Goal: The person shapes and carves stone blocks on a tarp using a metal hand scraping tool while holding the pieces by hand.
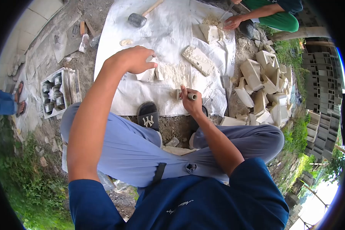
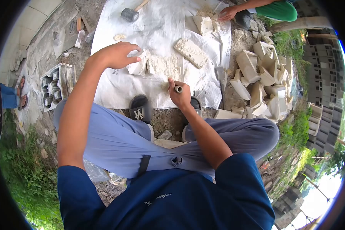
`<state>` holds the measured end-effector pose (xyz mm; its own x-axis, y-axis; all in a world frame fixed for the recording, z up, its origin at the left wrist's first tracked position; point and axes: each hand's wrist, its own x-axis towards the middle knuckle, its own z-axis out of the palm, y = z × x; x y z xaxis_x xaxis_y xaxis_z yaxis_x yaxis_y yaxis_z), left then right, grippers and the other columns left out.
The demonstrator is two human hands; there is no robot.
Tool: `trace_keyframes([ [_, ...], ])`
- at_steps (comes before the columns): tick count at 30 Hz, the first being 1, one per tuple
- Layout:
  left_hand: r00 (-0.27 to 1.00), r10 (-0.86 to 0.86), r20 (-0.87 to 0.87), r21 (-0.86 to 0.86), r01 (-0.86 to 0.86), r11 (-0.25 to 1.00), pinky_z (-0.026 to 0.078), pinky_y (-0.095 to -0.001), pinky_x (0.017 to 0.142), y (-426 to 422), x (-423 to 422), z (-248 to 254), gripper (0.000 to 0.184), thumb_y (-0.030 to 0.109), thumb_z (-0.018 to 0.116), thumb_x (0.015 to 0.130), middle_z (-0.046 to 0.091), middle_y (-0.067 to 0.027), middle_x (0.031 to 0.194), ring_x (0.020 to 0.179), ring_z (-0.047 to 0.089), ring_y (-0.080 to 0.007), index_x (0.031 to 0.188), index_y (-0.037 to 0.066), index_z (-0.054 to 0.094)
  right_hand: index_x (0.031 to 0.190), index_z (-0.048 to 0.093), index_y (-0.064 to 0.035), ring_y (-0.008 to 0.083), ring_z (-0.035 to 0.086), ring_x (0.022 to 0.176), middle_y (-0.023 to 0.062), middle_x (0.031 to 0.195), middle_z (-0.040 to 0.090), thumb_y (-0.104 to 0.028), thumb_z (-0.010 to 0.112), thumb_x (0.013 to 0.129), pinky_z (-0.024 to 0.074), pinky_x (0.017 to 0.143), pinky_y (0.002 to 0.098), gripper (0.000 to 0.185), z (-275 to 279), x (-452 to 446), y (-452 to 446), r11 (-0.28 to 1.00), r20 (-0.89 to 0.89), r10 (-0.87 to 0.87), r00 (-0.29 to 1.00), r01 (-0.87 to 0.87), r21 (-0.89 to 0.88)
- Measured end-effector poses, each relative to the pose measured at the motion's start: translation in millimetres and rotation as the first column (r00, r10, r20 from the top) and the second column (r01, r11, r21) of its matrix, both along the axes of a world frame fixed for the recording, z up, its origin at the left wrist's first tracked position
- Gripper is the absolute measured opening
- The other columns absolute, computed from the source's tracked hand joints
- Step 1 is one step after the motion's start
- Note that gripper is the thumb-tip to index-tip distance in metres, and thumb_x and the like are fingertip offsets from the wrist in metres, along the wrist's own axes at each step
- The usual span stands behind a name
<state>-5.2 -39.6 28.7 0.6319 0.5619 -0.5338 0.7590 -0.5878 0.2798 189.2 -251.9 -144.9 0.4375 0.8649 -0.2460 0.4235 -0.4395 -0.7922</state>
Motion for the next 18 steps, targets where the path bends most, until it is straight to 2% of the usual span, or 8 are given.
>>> trace_keyframes([
  [3, 1.000, 0.002, -0.019, 0.002, -0.002, 1.000, 0.044, -0.0422, 0.109, -3, -1, -5, 0.052, 0.048, 0.055, 0.101, 0.061, -0.0154, 0.136, 0.130, 0.055, -0.0317, 0.142, 0.017, 0.056, 0.069, 0.072, -0.0035, 0.0263, 0.062, 0.052, 0.0116, 0.056, 0.064, -0.046, 0.061, 0.100, 0.0483, 0.055, 0.0394, 0.054, 31, 3, 12, 0.997, 0.042, 0.026, 0.999, -0.023, -0.073],
  [7, 1.000, 0.014, 0.011, 0.013, -0.014, 1.000, 0.045, -0.0425, 0.108, -1, -4, -3, 0.050, 0.047, 0.055, 0.101, 0.062, -0.0150, 0.134, 0.129, 0.056, -0.0319, 0.140, 0.017, 0.057, 0.066, 0.072, -0.0039, 0.0246, 0.061, 0.049, 0.0107, 0.053, 0.061, -0.048, 0.063, 0.099, 0.0468, 0.053, 0.0383, 0.055, 73, 1, 16, 1.000, 0.054, 0.027, 0.998, -0.027, -0.003],
  [8, 1.000, -0.009, 0.019, 0.015, 0.009, 1.000, 0.045, -0.0427, 0.108, -1, -4, -2, 0.050, 0.047, 0.055, 0.101, 0.062, -0.0149, 0.133, 0.128, 0.056, -0.0319, 0.140, 0.016, 0.057, 0.067, 0.072, -0.0024, 0.0225, 0.059, 0.048, 0.0104, 0.051, 0.059, -0.047, 0.063, 0.099, 0.0456, 0.052, 0.0373, 0.056, 69, 3, 14, 0.996, 0.058, 0.020, 0.998, -0.025, 0.084],
  [9, 1.000, 0.002, 0.016, 0.012, -0.002, 1.000, 0.045, -0.0427, 0.108, -1, -5, -4, 0.050, 0.047, 0.055, 0.101, 0.062, -0.0149, 0.133, 0.128, 0.056, -0.0319, 0.140, 0.016, 0.057, 0.067, 0.072, -0.0024, 0.0225, 0.059, 0.048, 0.0104, 0.051, 0.059, -0.047, 0.063, 0.099, 0.0456, 0.052, 0.0373, 0.056, 65, 2, 13, 0.996, 0.055, 0.031, 0.998, -0.036, 0.081],
  [11, 0.999, 0.006, 0.043, 0.020, -0.007, 1.000, 0.045, -0.0433, 0.107, -1, -6, -5, 0.049, 0.046, 0.055, 0.101, 0.063, -0.0144, 0.132, 0.128, 0.056, -0.0317, 0.140, 0.015, 0.058, 0.065, 0.066, 0.0034, 0.0088, 0.053, 0.054, 0.0037, 0.056, 0.059, -0.039, 0.061, 0.103, 0.0427, 0.053, 0.0290, 0.057, 56, 1, 7, 0.997, 0.004, -0.022, 1.000, 0.022, 0.072],
  [14, 1.000, -0.006, 0.028, 0.021, 0.006, 1.000, 0.045, -0.0436, 0.108, 0, -5, -3, 0.049, 0.046, 0.055, 0.101, 0.063, -0.0141, 0.132, 0.128, 0.056, -0.0314, 0.140, 0.015, 0.058, 0.065, 0.065, 0.0022, 0.0097, 0.052, 0.054, 0.0040, 0.056, 0.057, -0.040, 0.059, 0.104, 0.0429, 0.054, 0.0307, 0.058, 1, 2, -6, 0.997, 0.008, -0.031, 0.999, 0.030, 0.069],
  [18, 1.000, -0.016, 0.015, 0.044, 0.015, 0.999, 0.045, -0.0438, 0.107, 0, -6, -14, 0.049, 0.045, 0.055, 0.101, 0.063, -0.0138, 0.132, 0.127, 0.056, -0.0313, 0.140, 0.015, 0.057, 0.065, 0.065, 0.0009, 0.0112, 0.050, 0.053, 0.0041, 0.054, 0.055, -0.042, 0.059, 0.104, 0.0420, 0.053, 0.0327, 0.058, 29, 7, 11, 1.000, -0.020, -0.021, 1.000, 0.021, 0.006],
])
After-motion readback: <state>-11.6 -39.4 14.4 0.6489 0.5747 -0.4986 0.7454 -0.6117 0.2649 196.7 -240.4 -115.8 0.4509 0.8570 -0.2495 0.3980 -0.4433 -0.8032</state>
